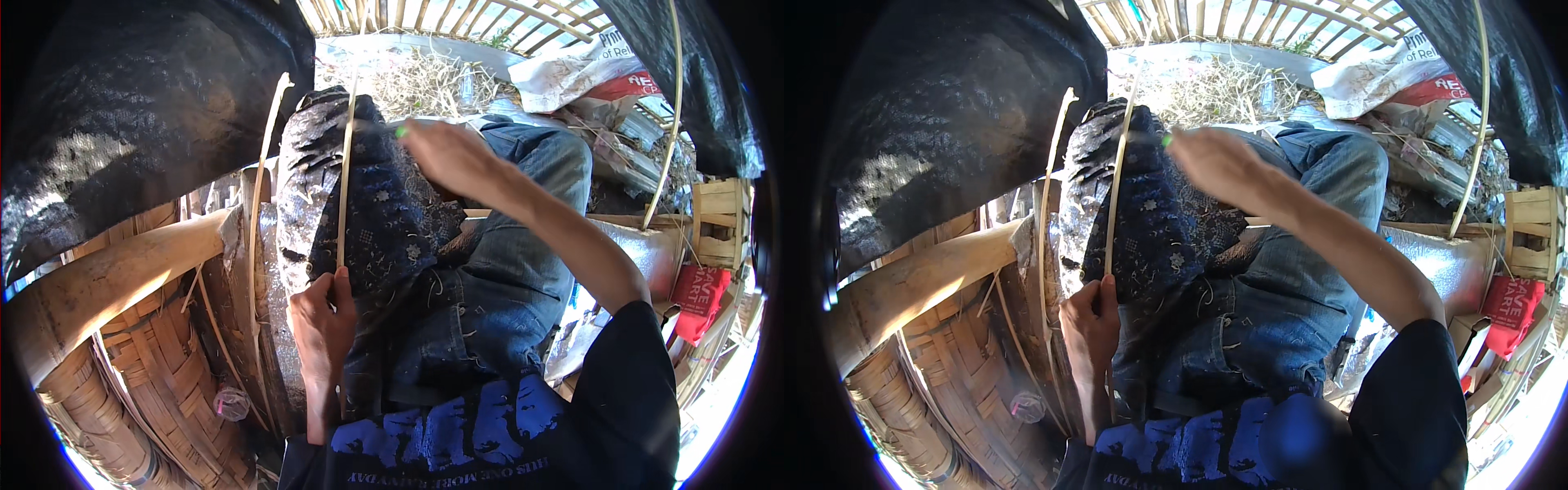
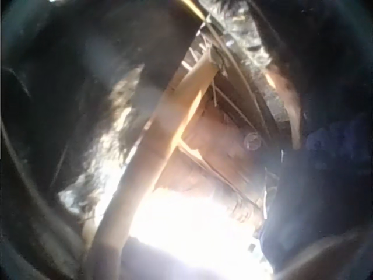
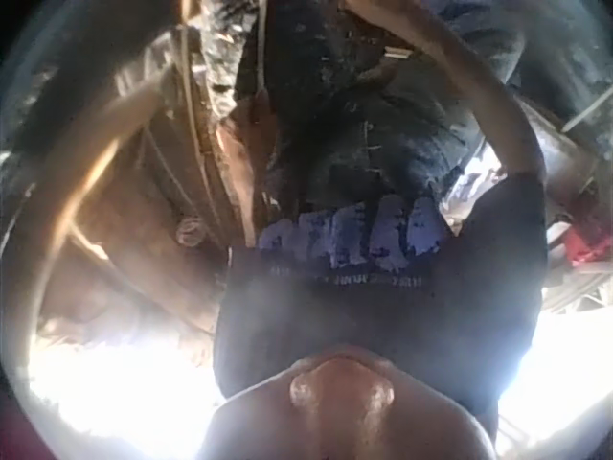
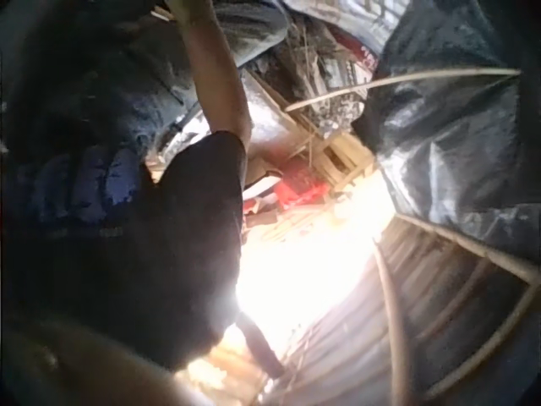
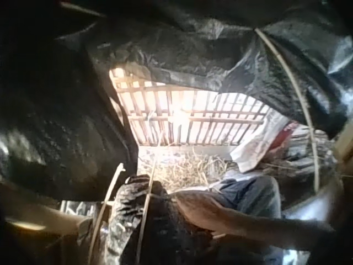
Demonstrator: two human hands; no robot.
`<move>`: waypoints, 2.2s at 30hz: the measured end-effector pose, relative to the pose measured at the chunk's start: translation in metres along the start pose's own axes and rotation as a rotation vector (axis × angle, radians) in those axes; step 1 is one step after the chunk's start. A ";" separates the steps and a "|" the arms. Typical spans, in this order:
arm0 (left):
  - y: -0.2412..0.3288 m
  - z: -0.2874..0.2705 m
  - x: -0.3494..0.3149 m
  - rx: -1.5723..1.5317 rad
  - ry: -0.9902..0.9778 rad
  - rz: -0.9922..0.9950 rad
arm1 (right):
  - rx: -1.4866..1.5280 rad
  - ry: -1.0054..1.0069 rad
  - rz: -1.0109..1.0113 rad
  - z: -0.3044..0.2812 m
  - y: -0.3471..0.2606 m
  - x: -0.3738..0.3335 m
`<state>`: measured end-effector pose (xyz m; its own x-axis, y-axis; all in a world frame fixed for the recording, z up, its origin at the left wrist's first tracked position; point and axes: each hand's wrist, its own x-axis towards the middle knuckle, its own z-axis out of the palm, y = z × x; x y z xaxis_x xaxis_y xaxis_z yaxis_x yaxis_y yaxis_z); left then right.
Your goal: Shaving and smoothing bamboo sticks to secure them around a structural component of furniture.
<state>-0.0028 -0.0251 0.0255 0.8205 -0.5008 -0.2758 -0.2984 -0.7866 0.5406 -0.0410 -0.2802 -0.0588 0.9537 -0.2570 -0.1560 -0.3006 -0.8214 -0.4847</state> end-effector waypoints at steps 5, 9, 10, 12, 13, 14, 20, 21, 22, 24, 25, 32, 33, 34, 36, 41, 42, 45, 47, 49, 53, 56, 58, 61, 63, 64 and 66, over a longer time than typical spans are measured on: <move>-0.001 -0.007 -0.003 -0.059 -0.067 -0.117 | 0.130 0.111 -0.142 -0.029 -0.019 -0.007; -0.003 -0.001 0.001 -0.107 -0.071 -0.156 | 0.001 -0.072 -0.197 -0.006 -0.045 -0.041; -0.002 -0.001 0.000 -0.118 -0.100 -0.167 | -0.004 -0.069 -0.199 -0.004 -0.048 -0.047; -0.003 0.000 0.000 -0.121 -0.103 -0.170 | -0.003 0.032 -0.219 -0.002 -0.050 -0.055; -0.002 0.000 0.000 -0.122 -0.097 -0.156 | 0.027 -0.027 -0.160 -0.003 -0.052 -0.055; -0.002 0.000 -0.001 -0.123 -0.093 -0.141 | 0.029 -0.027 -0.163 -0.003 -0.052 -0.053; 0.001 0.001 0.002 -0.012 0.020 0.031 | 0.058 -0.040 -0.168 -0.014 -0.054 -0.048; 0.001 0.001 0.002 -0.011 0.023 0.030 | 0.077 -0.060 -0.187 -0.019 -0.057 -0.048; 0.002 0.001 0.003 0.000 0.018 0.031 | 0.095 -0.081 -0.207 -0.022 -0.058 -0.048; 0.003 0.001 0.004 0.012 0.011 0.032 | 0.143 -0.105 -0.213 -0.022 -0.058 -0.046; 0.004 0.001 0.005 -0.003 0.010 0.022 | 0.189 -0.130 -0.215 -0.021 -0.057 -0.046; 0.012 0.002 0.014 0.005 0.056 0.073 | 0.359 -0.092 -0.160 -0.021 -0.051 -0.043; 0.015 0.002 0.016 0.003 0.055 0.075 | 0.332 0.013 -0.125 -0.020 -0.048 -0.040; 0.017 0.002 0.018 0.024 0.050 0.075 | 0.305 0.118 -0.091 -0.020 -0.045 -0.037; 0.018 0.003 0.020 0.044 0.044 0.078 | 0.253 0.082 -0.077 -0.018 -0.040 -0.033; 0.007 0.005 0.013 0.008 -0.031 -0.010 | -0.041 -0.041 -0.093 -0.006 -0.051 -0.032; 0.008 0.005 0.012 0.009 -0.032 -0.015 | -0.039 -0.045 -0.095 -0.004 -0.052 -0.032; 0.011 0.005 0.008 -0.046 -0.037 -0.084 | 0.024 -0.103 -0.042 0.005 -0.051 -0.031; 0.010 0.007 0.003 -0.102 -0.030 -0.125 | 0.028 -0.058 -0.037 0.010 -0.050 -0.029; 0.006 0.008 0.001 -0.135 -0.039 -0.150 | 0.042 -0.043 -0.036 0.016 -0.049 -0.027; -0.001 0.008 -0.005 -0.217 -0.048 -0.233 | 0.033 -0.043 -0.014 0.021 -0.054 -0.024; 0.011 0.001 -0.029 -0.164 -0.053 -0.167 | -0.021 0.044 0.103 0.027 -0.031 -0.003; 0.001 -0.003 -0.037 -0.249 -0.109 -0.225 | -0.021 0.039 0.071 0.026 -0.023 0.006; 0.006 -0.008 -0.038 -0.236 -0.123 -0.218 | -0.009 0.111 0.066 0.029 0.000 0.036; -0.001 -0.011 -0.038 -0.325 -0.190 -0.315 | 0.128 0.031 0.137 0.020 0.011 0.049; -0.005 -0.011 -0.035 -0.325 -0.176 -0.318 | 0.196 0.067 0.121 0.007 0.005 0.050; -0.013 -0.006 -0.025 -0.363 -0.201 -0.318 | 0.312 0.225 0.035 -0.005 0.002 0.047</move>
<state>-0.0171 -0.0002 0.0302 0.7224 -0.3451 -0.5992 0.1681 -0.7529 0.6363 0.0031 -0.2965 -0.0623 0.9095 -0.4158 -0.0012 -0.2865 -0.6248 -0.7263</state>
